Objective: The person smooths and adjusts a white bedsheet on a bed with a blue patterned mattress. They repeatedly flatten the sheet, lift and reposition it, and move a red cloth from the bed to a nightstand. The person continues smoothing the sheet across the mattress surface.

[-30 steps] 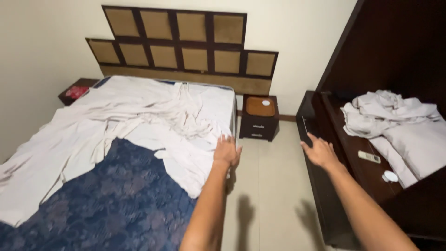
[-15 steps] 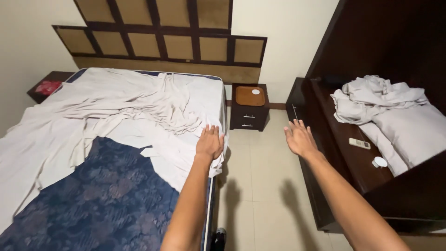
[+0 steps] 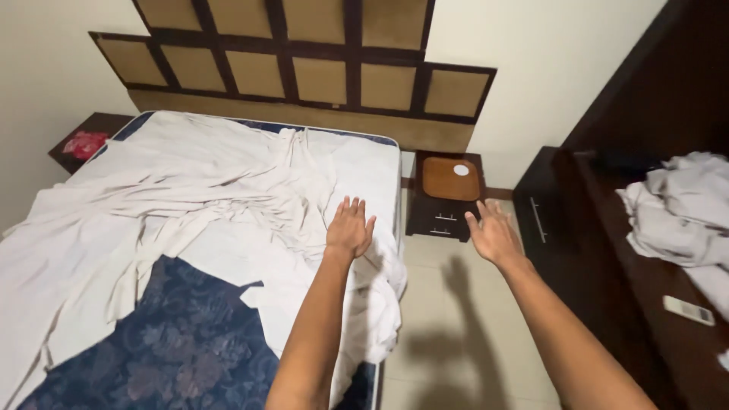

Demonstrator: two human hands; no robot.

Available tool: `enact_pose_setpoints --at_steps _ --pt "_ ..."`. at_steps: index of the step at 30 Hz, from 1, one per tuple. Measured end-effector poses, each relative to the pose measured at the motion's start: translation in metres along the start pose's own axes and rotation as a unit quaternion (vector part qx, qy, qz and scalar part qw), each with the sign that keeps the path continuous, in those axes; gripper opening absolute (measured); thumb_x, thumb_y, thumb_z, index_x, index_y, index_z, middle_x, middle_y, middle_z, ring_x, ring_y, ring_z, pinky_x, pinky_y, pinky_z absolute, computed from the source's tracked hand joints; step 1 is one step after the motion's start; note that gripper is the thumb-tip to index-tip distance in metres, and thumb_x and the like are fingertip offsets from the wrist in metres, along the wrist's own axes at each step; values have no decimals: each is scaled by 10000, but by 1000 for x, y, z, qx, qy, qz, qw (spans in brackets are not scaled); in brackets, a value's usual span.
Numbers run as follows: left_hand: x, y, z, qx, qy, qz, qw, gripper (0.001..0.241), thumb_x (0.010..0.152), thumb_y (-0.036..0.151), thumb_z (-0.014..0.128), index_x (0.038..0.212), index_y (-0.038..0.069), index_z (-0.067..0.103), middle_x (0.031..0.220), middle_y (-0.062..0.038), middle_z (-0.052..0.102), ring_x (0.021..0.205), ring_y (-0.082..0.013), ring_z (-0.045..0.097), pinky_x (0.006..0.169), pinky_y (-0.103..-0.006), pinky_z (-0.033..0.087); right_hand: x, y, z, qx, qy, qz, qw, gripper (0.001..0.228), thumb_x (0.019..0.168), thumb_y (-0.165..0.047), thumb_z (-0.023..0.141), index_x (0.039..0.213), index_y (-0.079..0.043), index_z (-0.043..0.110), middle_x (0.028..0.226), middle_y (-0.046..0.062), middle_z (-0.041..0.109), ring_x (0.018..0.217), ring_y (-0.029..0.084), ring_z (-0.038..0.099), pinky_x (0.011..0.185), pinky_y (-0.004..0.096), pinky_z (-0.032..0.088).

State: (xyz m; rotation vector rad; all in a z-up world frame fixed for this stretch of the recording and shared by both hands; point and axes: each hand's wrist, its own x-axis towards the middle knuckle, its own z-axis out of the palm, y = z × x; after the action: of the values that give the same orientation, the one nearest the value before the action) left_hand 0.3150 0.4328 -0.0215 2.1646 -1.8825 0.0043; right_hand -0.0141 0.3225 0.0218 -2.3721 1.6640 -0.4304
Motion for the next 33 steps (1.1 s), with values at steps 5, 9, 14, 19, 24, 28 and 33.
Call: enact_pose_setpoints --at_steps 5,9,14,19,24,28,33 --pt "77 -21 10 -11 -3 17 1000 670 1051 430 324 1536 -31 367 1614 -207 365 1538 -367 240 1257 -440 168 73 -33 20 10 2 -22 1000 670 1038 -511 389 1550 -79 392 1657 118 308 1557 292 200 1257 479 152" --pt "116 -47 26 -9 3 22 1000 675 1062 429 320 1542 -44 355 1615 -217 359 1539 -374 234 1258 -438 163 117 -58 45 11 -16 -33 999 686 1032 -532 387 1552 -85 386 1656 115 310 1553 294 204 1257 482 154" --pt "118 -89 80 -42 -23 -24 999 680 1059 438 313 1545 -35 362 1624 -204 365 1551 -359 233 1272 -424 162 157 -69 118 52 -9 -90 995 700 1038 -515 440 1530 -18 416 1622 186 342 1537 346 226 1242 515 164" --pt "106 -133 158 13 -63 -35 997 693 1057 447 289 1553 -36 330 1633 -218 322 1553 -365 204 1271 -432 140 184 -79 245 31 21 -142 989 681 1032 -512 467 1496 -15 486 1603 212 421 1537 377 323 1261 534 239" --pt "102 -178 259 -1 -73 -60 996 726 1054 478 287 1569 -33 283 1653 -230 263 1559 -369 176 1270 -432 124 189 -92 366 59 -25 -157 986 749 995 -568 488 1490 -6 458 1588 233 407 1504 398 325 1229 554 240" --pt "109 -200 323 -9 -62 -50 997 751 1048 483 337 1584 -35 250 1653 -229 245 1548 -386 165 1259 -443 128 191 -99 462 66 -58 -157 984 800 992 -578 488 1525 9 384 1601 243 362 1514 397 276 1208 568 224" --pt "115 -230 401 -53 -26 -16 998 769 1034 481 420 1565 -51 259 1658 -233 253 1549 -375 181 1262 -436 150 180 -102 552 0 -15 -160 987 847 938 -601 563 1510 -6 374 1581 226 369 1473 424 300 1163 599 233"
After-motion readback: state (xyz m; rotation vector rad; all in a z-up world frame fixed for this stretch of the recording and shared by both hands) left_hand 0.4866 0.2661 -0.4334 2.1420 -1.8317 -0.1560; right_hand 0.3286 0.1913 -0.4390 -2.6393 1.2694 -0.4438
